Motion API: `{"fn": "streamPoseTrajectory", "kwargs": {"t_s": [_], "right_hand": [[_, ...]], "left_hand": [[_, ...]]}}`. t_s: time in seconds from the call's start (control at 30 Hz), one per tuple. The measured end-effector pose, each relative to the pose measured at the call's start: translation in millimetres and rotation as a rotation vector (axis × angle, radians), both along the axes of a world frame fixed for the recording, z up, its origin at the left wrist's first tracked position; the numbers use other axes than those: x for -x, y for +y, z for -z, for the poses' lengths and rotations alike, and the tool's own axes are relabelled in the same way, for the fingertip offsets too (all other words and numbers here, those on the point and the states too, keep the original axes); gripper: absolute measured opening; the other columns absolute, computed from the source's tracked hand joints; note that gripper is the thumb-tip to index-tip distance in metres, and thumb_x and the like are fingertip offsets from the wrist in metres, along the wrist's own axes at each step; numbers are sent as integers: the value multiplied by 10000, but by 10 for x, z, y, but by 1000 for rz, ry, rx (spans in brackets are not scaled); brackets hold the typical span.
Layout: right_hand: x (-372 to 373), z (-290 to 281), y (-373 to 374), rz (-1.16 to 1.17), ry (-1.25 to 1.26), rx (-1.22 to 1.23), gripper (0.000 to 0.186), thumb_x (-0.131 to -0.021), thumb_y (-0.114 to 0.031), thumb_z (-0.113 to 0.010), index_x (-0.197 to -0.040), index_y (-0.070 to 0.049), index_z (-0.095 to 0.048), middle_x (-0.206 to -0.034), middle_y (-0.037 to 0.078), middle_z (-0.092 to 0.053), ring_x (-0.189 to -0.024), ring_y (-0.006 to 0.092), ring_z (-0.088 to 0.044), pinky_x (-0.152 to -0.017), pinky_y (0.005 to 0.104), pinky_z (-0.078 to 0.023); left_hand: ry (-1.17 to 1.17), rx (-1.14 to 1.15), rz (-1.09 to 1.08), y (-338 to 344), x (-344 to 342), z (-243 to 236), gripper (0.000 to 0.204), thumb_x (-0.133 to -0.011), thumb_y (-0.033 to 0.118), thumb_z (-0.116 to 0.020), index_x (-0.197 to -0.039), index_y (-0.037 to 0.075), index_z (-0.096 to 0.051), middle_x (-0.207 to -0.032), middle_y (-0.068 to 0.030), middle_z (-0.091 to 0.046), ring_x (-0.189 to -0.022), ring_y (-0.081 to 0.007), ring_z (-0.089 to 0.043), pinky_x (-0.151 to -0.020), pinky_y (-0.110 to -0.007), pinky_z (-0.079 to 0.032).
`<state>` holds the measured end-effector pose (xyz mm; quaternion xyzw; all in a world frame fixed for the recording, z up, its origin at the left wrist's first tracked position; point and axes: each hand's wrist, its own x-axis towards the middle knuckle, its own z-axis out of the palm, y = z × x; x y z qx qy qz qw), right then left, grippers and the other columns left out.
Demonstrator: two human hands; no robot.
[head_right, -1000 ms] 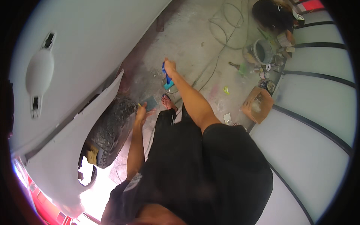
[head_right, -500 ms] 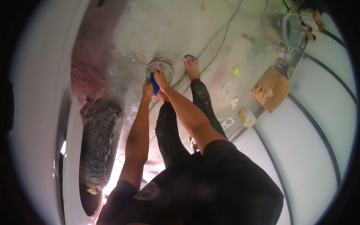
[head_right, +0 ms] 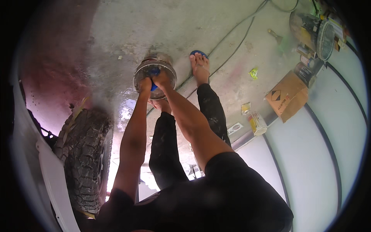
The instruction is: Wet sanding the exterior body panels of a white pickup truck.
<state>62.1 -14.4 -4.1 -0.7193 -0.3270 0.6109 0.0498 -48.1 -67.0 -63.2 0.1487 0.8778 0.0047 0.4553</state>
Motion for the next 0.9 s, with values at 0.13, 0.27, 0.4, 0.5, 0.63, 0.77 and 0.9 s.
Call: {"fn": "streamPoseTrajectory", "kwargs": {"t_s": [0.13, 0.27, 0.4, 0.5, 0.63, 0.77, 0.9], "right_hand": [[-238, 393, -139, -180, -362, -81, 762, -814, -397, -730, -1440, -7, -537, -1285, 260, -669, -1183, 354, -668, -985, 414, -531], [-361, 332, 96, -109, 62, 412, 608, -808, -388, -734, -1279, -8, -679, -1062, 199, -747, -877, 282, -734, -747, 400, -583], [-567, -454, 64, 216, 56, 190, 476, -809, -333, -742, -1171, -23, -738, -986, 176, -761, -802, 253, -725, -708, 383, -579], [-91, -1506, 163, 207, 324, 135, 474, -792, -292, -784, -1194, -45, -729, -1047, 173, -760, -863, 233, -738, -751, 364, -594], [-362, -2702, 104, 81, 264, 100, 432, -818, -299, -792, -1198, -102, -731, -998, 130, -749, -817, 238, -726, -702, 374, -595], [-318, -3801, 262, -439, 327, -107, 483, -781, -371, -803, -1199, -143, -728, -1165, 225, -687, -1004, 324, -696, -903, 458, -553], [-128, -4787, 353, -712, 251, -510, 424, -747, -430, -844, -1065, -165, -747, -1042, 170, -695, -1058, 355, -674, -938, 452, -533]], "left_hand": [[-186, -37, -201, 45, -438, 155, 441, -969, 259, -461, -1233, -40, -649, -1235, -257, -682, -1156, -396, -670, -967, -465, -544], [-334, -43, -360, 143, -348, -94, 448, -1015, 236, -424, -1349, -4, -600, -1271, -198, -680, -1148, -342, -681, -943, -444, -570], [-632, -135, -806, 111, -686, -705, 411, -1038, 280, -457, -1366, 56, -566, -1268, -145, -668, -1135, -294, -684, -939, -420, -589], [-935, -455, -998, -251, 16, -1129, 423, -1019, 362, -490, -1342, 107, -586, -1326, -122, -647, -1219, -301, -640, -1025, -466, -534], [-926, -554, -1170, -184, -452, -2218, 428, -1017, 377, -486, -1345, 120, -585, -1341, -118, -641, -1235, -302, -629, -1037, -471, -521], [-911, -793, -1303, -134, -587, -3395, 432, -1016, 392, -482, -1347, 134, -583, -1355, -113, -635, -1251, -304, -618, -1049, -476, -507], [-842, -1099, -1461, 13, -672, -4313, 437, -1014, 407, -477, -1350, 147, -582, -1369, -108, -629, -1267, -306, -607, -1062, -481, -494]]}}
